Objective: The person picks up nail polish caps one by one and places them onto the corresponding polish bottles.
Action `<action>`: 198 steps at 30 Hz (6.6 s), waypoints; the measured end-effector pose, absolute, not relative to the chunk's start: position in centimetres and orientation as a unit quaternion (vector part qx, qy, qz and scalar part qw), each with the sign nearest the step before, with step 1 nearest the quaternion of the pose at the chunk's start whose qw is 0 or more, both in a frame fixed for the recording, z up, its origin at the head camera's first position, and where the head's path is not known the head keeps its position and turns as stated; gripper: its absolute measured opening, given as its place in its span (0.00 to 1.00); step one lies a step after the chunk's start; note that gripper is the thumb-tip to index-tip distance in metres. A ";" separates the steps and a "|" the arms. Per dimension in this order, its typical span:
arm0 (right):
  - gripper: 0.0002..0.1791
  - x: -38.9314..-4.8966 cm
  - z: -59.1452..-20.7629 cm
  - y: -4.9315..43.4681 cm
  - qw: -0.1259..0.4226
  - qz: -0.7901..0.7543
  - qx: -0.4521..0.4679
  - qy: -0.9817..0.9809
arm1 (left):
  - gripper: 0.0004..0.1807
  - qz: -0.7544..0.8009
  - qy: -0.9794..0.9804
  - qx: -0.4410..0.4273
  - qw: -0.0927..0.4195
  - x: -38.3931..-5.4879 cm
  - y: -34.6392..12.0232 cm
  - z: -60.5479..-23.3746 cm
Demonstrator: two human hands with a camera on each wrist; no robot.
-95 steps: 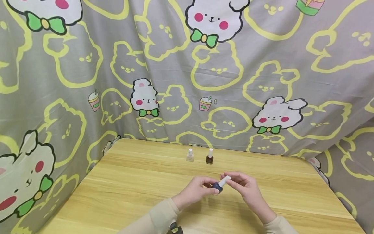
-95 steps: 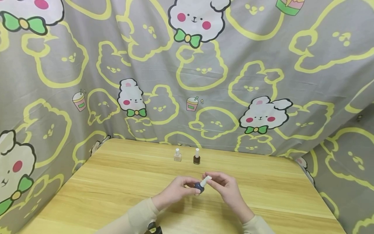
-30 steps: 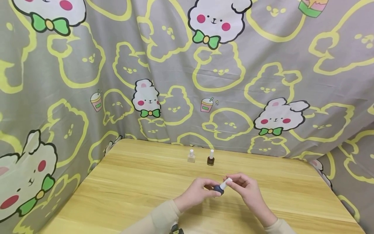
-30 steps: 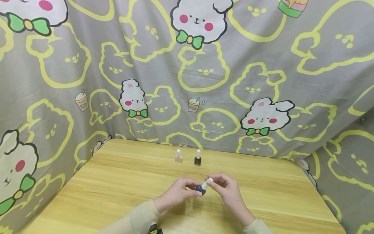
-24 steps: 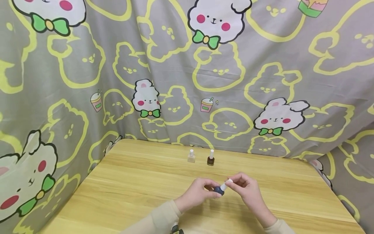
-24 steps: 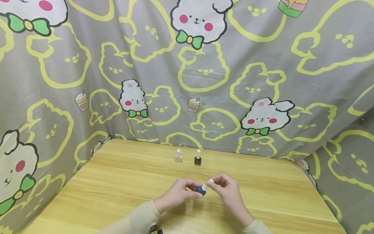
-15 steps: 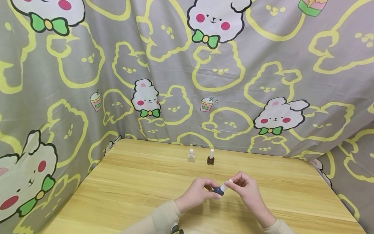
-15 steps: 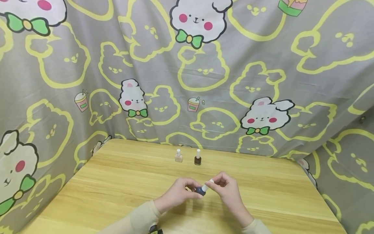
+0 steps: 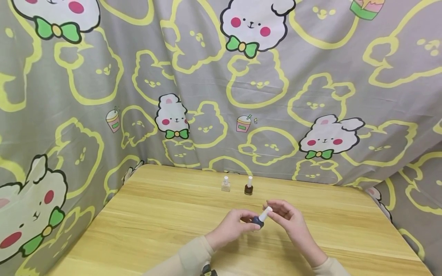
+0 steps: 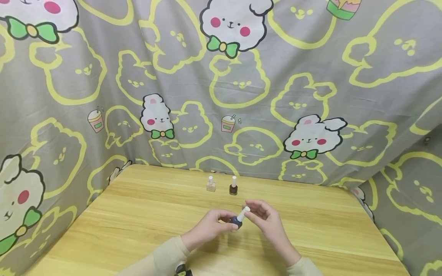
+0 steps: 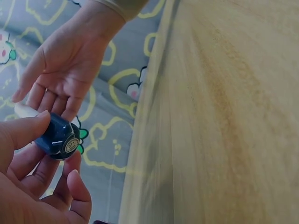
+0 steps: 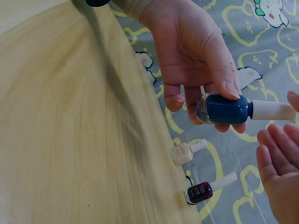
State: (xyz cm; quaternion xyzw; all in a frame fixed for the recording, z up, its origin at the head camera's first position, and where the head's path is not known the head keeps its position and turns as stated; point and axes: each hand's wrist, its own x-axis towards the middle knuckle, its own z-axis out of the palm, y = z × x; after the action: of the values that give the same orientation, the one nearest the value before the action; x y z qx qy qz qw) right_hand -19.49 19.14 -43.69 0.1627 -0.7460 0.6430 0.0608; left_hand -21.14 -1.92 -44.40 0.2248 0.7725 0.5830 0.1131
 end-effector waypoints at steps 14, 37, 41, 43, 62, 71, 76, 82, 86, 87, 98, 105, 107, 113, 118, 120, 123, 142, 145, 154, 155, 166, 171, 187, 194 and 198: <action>0.16 -19.5 -43.7 19.4 0.059 0.625 0.217 -0.748 | 0.12 0.582 0.767 0.239 0.129 -21.1 -1.7 -44.3; 0.10 -18.9 -43.3 18.4 0.121 0.605 0.108 -0.779 | 0.10 0.580 0.768 0.247 0.117 -20.6 -1.8 -44.5; 0.09 -19.1 -43.6 18.5 0.103 0.619 0.124 -0.769 | 0.12 0.580 0.768 0.240 0.122 -20.7 -1.8 -44.7; 0.09 -19.2 -43.7 18.6 0.091 0.626 0.141 -0.761 | 0.13 0.583 0.768 0.234 0.126 -20.8 -1.8 -44.7; 0.17 -19.7 -44.0 19.6 0.039 0.653 0.211 -0.726 | 0.13 0.600 0.758 0.222 0.129 -21.2 -1.5 -44.7; 0.12 -19.6 -44.0 19.4 0.068 0.664 0.203 -0.717 | 0.14 0.599 0.755 0.234 0.128 -21.2 -1.6 -44.7; 0.09 -19.5 -43.9 19.0 0.097 0.652 0.186 -0.729 | 0.13 0.596 0.757 0.240 0.119 -21.1 -1.7 -45.0; 0.08 -19.4 -44.0 18.7 0.108 0.649 0.161 -0.736 | 0.13 0.595 0.758 0.240 0.118 -21.1 -1.7 -45.1; 0.09 -19.4 -44.0 18.6 0.118 0.650 0.159 -0.734 | 0.12 0.598 0.756 0.235 0.126 -21.0 -1.6 -45.0; 0.10 -19.4 -44.0 18.6 0.121 0.649 0.159 -0.734 | 0.12 0.598 0.756 0.235 0.127 -21.0 -1.6 -45.0; 0.10 -19.2 -43.9 18.3 0.112 0.642 0.114 -0.750 | 0.12 0.598 0.759 0.227 0.123 -20.9 -1.6 -44.7; 0.16 -19.5 -43.8 18.6 0.100 0.643 0.125 -0.749 | 0.14 0.611 0.750 0.222 0.125 -20.8 -1.5 -44.5; 0.18 -19.6 -43.9 18.8 0.090 0.643 0.134 -0.748 | 0.14 0.613 0.746 0.225 0.129 -20.8 -1.5 -44.5; 0.21 -19.9 -44.1 19.2 0.057 0.642 0.166 -0.746 | 0.14 0.605 0.745 0.242 0.142 -21.1 -1.6 -44.7; 0.21 -20.0 -44.1 19.4 0.041 0.646 0.194 -0.737 | 0.15 0.602 0.746 0.244 0.147 -21.2 -1.7 -44.8; 0.20 -19.9 -44.1 19.4 0.039 0.648 0.200 -0.734 | 0.15 0.603 0.747 0.241 0.144 -21.1 -1.6 -44.8; 0.17 -19.8 -43.9 19.3 0.043 0.649 0.203 -0.732 | 0.15 0.605 0.748 0.236 0.138 -21.1 -1.5 -44.7; 0.08 -19.3 -43.8 18.9 0.097 0.637 0.187 -0.742 | 0.12 0.591 0.759 0.242 0.124 -20.8 -1.4 -45.1; 0.09 -19.2 -43.8 18.8 0.098 0.633 0.172 -0.748 | 0.12 0.590 0.761 0.241 0.124 -20.7 -1.4 -45.0; 0.09 -19.2 -43.4 18.4 0.089 0.632 0.143 -0.757 | 0.14 0.598 0.759 0.228 0.121 -21.0 -1.4 -45.1; 0.10 -19.2 -43.4 18.4 0.087 0.634 0.142 -0.755 | 0.14 0.599 0.758 0.226 0.121 -21.0 -1.4 -45.1; 0.24 -19.6 -43.9 19.0 0.041 0.649 0.168 -0.741 | 0.13 0.612 0.751 0.217 0.120 -21.0 -1.3 -45.0; 0.20 -19.6 -43.8 19.1 0.046 0.643 0.175 -0.744 | 0.14 0.607 0.754 0.219 0.124 -21.1 -1.3 -45.0; 0.12 -19.2 -43.3 18.7 0.079 0.648 0.149 -0.743 | 0.14 0.602 0.754 0.229 0.127 -21.0 -1.5 -45.0; 0.11 -19.0 -43.3 18.4 0.092 0.643 0.142 -0.747 | 0.12 0.599 0.758 0.230 0.119 -20.9 -1.5 -45.0; 0.11 -19.0 -43.4 18.2 0.093 0.641 0.135 -0.749 | 0.12 0.587 0.767 0.237 0.103 -20.8 -1.5 -45.0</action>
State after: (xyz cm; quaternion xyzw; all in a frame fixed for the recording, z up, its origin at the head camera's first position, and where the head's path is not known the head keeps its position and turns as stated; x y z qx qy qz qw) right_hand -18.98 18.22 -43.38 0.1354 -0.7494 0.6413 0.0933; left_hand -20.81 -1.48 -44.99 0.2374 0.7672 0.5868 0.1031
